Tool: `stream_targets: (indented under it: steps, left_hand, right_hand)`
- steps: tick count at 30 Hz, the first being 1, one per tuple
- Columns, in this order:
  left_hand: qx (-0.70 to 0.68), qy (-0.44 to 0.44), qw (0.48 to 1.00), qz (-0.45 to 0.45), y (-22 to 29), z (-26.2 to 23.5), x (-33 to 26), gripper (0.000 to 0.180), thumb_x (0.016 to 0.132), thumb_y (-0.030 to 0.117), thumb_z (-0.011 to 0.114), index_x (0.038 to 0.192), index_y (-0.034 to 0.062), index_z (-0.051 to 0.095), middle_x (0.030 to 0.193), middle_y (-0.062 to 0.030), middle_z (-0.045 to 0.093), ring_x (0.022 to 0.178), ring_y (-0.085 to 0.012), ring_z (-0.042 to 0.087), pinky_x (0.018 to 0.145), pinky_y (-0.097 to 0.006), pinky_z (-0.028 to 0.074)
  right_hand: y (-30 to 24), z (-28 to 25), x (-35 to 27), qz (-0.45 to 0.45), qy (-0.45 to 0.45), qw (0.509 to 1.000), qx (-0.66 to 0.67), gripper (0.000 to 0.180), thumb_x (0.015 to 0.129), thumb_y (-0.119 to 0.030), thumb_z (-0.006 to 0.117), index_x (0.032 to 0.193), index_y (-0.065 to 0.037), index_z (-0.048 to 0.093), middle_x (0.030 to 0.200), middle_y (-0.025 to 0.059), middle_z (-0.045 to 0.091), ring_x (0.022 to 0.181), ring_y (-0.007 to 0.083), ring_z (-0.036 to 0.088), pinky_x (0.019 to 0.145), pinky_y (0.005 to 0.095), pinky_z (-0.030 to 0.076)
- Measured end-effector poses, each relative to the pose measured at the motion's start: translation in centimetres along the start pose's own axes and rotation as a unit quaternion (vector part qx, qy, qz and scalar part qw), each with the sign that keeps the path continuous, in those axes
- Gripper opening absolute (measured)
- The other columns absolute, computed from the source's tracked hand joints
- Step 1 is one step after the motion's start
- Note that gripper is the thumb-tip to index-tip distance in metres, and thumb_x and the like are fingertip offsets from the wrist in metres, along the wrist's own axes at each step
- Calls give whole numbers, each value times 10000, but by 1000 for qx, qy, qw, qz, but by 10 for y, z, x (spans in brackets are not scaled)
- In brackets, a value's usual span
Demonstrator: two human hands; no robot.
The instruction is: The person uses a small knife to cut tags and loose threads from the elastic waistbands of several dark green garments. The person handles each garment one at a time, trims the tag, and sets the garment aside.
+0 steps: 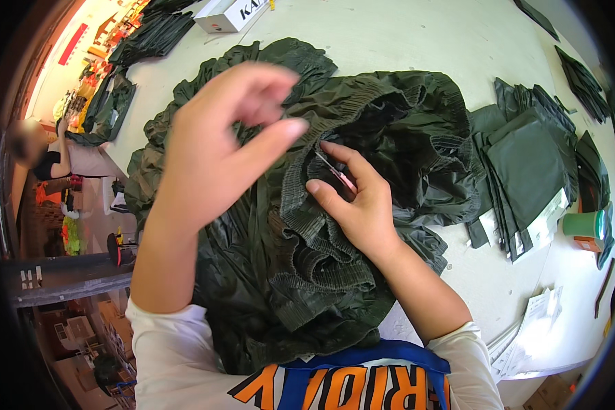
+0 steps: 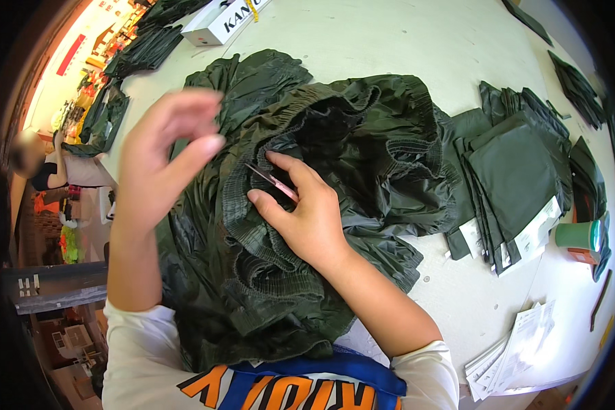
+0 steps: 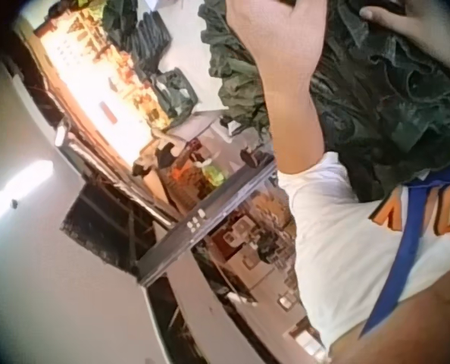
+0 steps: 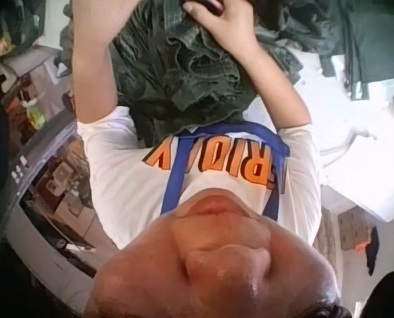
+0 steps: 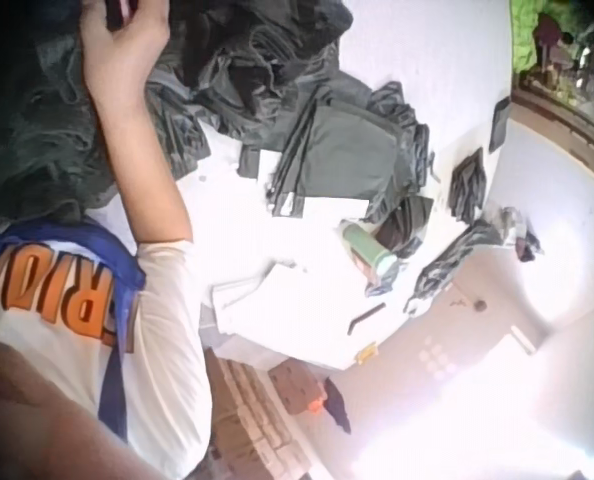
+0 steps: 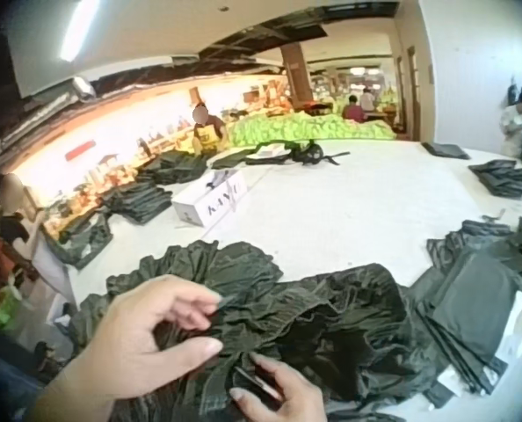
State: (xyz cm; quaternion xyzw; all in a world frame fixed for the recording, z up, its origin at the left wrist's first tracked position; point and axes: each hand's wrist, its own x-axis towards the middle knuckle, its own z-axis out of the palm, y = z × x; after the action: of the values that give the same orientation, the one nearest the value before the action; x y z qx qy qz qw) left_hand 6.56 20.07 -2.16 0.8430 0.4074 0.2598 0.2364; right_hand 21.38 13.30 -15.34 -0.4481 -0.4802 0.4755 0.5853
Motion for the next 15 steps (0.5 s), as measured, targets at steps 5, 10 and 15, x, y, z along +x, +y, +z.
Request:
stream_targets:
  steps: [5, 10, 15]
  left_hand:
    - [61, -36, 997, 32, -9, 58, 45, 567, 707, 150, 728, 1194, 29, 466, 1172, -157, 548, 1097, -293, 558, 885, -349, 455]
    - [56, -7, 998, -5, -3, 71, 33, 351, 706, 41, 678, 1009, 22, 500, 1036, -106, 638, 911, -229, 618, 805, -285, 471]
    - [-12, 66, 994, 84, -11, 66, 17, 269, 667, -37, 670, 874, 24, 510, 1017, -115, 652, 856, -228, 625, 752, -286, 487]
  right_hand:
    - [-5, -2, -9, -54, -42, 992, -106, 418, 844, -129, 648, 1202, 51, 529, 1086, 206, 618, 913, 299, 648, 800, 337, 509]
    - [-15, -36, -19, -106, -43, 976, -183, 283, 850, -74, 617, 1130, -32, 612, 1242, 214, 527, 941, 293, 637, 813, 335, 508]
    - [-27, -77, -25, -132, 50, 980, -143, 262, 893, -116, 544, 1120, 12, 572, 815, 53, 540, 657, 122, 455, 620, 240, 393]
